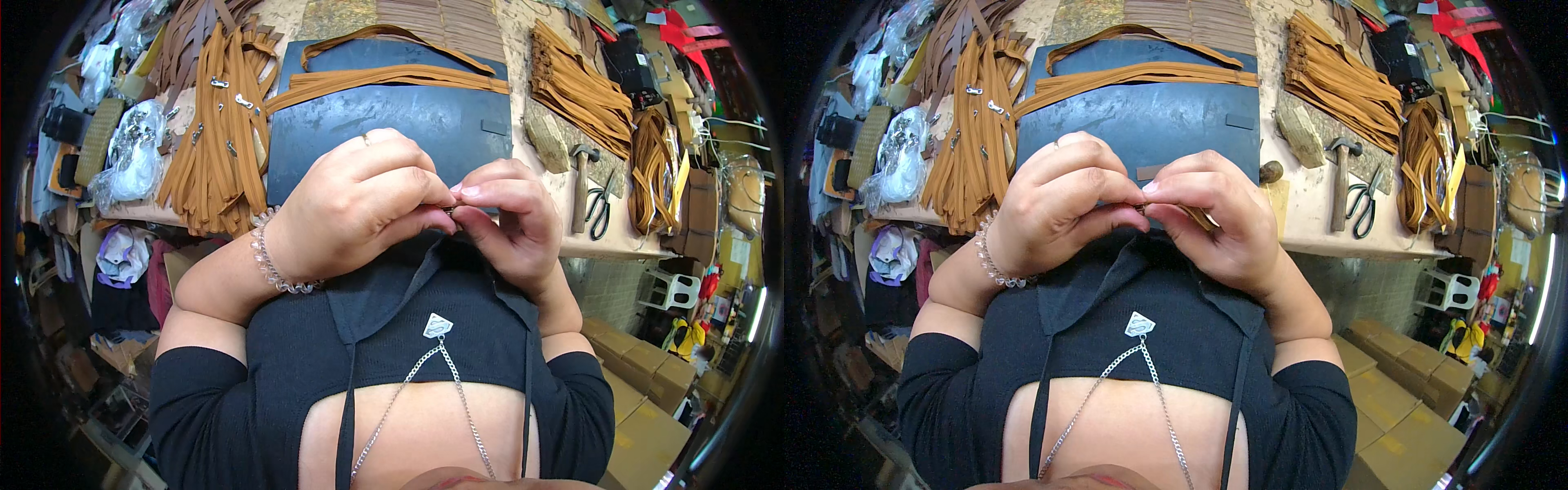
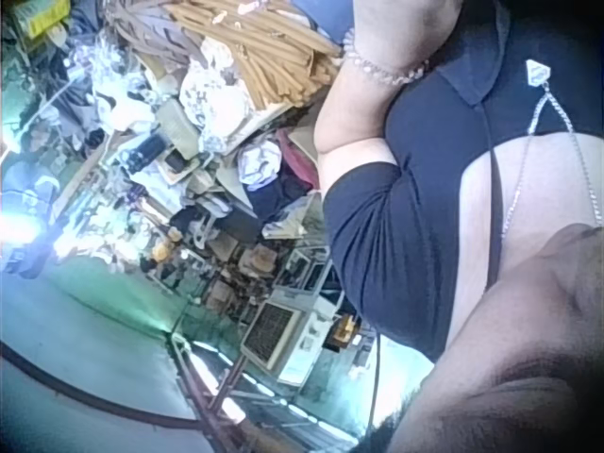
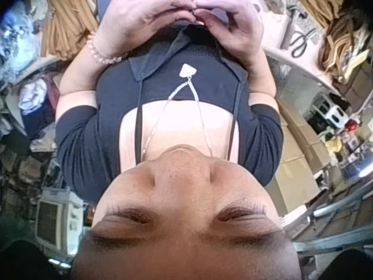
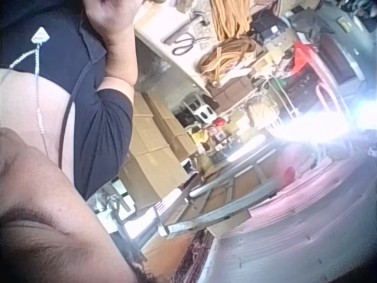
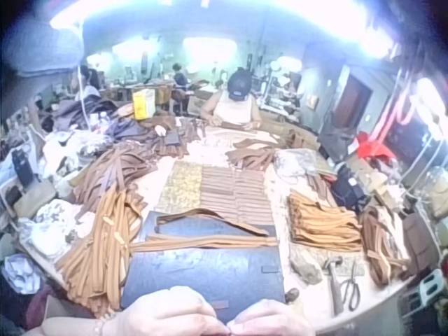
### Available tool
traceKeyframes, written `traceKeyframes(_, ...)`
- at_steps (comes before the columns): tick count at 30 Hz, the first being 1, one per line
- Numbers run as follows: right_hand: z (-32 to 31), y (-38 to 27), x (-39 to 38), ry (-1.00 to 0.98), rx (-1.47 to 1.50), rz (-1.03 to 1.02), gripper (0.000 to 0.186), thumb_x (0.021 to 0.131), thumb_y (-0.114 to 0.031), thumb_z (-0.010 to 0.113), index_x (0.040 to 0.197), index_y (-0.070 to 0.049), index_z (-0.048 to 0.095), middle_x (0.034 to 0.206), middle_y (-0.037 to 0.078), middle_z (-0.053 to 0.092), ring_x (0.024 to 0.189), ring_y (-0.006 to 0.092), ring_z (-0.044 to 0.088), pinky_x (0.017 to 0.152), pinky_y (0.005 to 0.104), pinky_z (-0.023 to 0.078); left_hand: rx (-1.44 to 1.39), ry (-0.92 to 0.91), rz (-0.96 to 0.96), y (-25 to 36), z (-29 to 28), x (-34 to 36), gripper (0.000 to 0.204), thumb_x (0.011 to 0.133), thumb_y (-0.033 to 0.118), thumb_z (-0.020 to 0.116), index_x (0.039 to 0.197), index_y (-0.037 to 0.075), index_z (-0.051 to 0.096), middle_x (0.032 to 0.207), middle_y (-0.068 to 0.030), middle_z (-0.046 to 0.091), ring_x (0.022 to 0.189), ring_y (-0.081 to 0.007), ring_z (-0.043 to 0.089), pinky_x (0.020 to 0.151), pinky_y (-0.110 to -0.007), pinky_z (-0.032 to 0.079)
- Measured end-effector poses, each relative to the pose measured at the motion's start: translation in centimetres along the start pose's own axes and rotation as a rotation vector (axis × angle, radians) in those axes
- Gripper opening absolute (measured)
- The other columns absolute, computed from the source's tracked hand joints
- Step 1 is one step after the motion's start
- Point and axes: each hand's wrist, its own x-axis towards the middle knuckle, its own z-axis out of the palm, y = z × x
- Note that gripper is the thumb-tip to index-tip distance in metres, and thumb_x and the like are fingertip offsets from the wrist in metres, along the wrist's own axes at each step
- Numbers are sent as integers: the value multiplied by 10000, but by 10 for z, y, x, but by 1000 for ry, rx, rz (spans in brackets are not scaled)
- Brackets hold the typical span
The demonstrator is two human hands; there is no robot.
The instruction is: The person assembles leather straps by attaching metal hardware to leather strips, applying an adhesive from a small block, and trimming excess leather with scissors.
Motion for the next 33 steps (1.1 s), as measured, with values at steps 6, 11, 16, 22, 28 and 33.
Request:
traceKeyframes(6,-4,0,-1,21,-2,-37,315,749,134,688,1008,-42,655,908,98,648,811,242,646,710,323,528,-96,-14,-3,-3,-1,1,252,716,93,815,935,47,699,879,-76,645,827,-247,631,737,-336,500)
traceKeyframes(11,-2,4,0,38,50,-84,304,747,129,691,992,-46,649,909,96,649,817,238,645,715,331,527,-179,-41,9,-4,-4,2,264,734,-13,782,982,45,714,912,-76,651,852,-237,640,767,-325,508)
traceKeyframes(16,-1,3,11,71,16,-151,258,794,113,684,985,-53,632,905,95,643,810,231,631,711,319,517,-341,24,-113,-3,1,1,303,765,-87,736,1038,37,693,946,-82,657,895,-220,640,791,-314,517)
traceKeyframes(22,-14,-25,47,135,-126,-82,231,830,101,665,1012,-41,655,877,85,622,792,210,605,703,288,496,-537,114,-107,-6,-7,22,277,856,-126,651,1089,21,624,1039,-92,617,985,-185,599,870,-293,483)
traceKeyframes(28,-19,-35,54,91,-181,-140,228,787,131,659,948,-28,682,864,102,635,784,209,632,685,292,518,-623,92,-200,13,-19,27,223,880,-76,662,1083,7,619,1062,-91,616,990,-163,603,864,-281,486)
traceKeyframes(33,-7,-29,46,70,-188,-115,244,774,156,635,942,-16,671,855,111,639,773,222,639,678,311,526,-408,26,-242,2,-20,16,87,897,-20,678,976,-14,643,969,-71,648,900,-136,625,814,-268,509)
